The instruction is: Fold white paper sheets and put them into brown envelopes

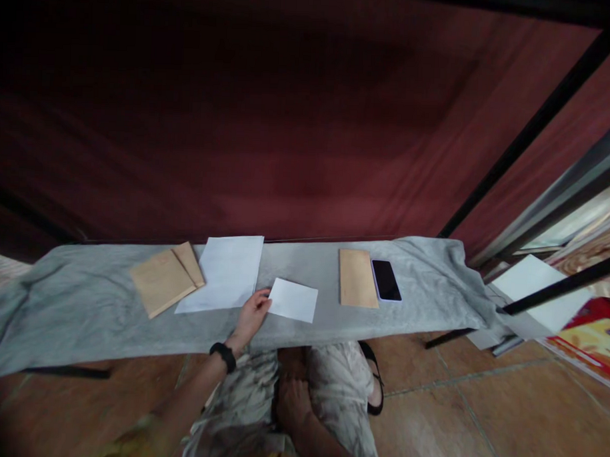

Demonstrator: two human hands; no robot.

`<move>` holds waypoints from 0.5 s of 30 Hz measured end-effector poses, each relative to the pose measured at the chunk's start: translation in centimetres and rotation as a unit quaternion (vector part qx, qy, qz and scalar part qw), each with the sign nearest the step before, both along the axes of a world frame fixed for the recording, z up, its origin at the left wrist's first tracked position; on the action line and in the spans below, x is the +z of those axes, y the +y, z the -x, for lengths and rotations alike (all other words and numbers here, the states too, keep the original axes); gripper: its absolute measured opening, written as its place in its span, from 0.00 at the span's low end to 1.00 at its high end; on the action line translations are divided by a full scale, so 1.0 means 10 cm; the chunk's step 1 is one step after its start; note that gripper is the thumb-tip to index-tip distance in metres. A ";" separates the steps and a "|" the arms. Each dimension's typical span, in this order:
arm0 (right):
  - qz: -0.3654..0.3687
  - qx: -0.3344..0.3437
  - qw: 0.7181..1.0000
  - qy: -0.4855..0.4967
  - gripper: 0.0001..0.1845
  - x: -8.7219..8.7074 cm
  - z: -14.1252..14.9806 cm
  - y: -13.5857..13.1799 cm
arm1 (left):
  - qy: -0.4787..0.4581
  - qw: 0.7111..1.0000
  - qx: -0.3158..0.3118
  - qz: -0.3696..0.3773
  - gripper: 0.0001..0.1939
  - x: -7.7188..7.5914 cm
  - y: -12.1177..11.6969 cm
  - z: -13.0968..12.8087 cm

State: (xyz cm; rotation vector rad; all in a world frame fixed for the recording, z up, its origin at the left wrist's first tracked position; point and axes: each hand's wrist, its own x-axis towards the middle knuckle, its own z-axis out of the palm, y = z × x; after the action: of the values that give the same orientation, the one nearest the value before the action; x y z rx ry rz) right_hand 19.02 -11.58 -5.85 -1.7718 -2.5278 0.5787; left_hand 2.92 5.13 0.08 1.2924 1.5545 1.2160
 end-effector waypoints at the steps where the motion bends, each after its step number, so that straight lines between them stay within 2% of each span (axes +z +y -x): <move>1: 0.027 0.004 1.000 -0.007 0.25 0.02 -0.03 0.00 | -0.001 1.000 0.006 0.004 0.18 0.01 0.01 -0.01; 4: 0.086 0.020 0.996 -0.023 0.19 0.10 -0.11 0.02 | -0.003 0.999 0.034 0.015 0.20 0.02 0.03 -0.05; 8: 0.079 0.030 0.996 0.007 0.15 0.27 -0.25 0.06 | 0.000 0.997 0.077 0.032 0.21 -0.02 0.04 -0.14; 11: 0.004 0.004 0.992 0.125 0.15 0.49 -0.36 0.25 | 0.023 0.995 0.092 0.043 0.19 -0.05 0.03 -0.18; 13: -0.067 -0.004 0.976 0.206 0.15 0.65 -0.42 0.49 | 0.051 0.993 0.093 0.047 0.17 -0.05 0.03 -0.19; 15: -0.137 -0.008 0.961 0.241 0.17 0.77 -0.47 0.82 | 0.085 0.991 0.091 0.049 0.17 -0.02 0.03 -0.19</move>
State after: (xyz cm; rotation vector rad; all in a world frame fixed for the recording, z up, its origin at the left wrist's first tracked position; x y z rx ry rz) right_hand 23.75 -3.43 1.83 -1.3560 -2.1364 0.5449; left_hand 4.87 5.42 -0.12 1.2385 1.8654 1.1468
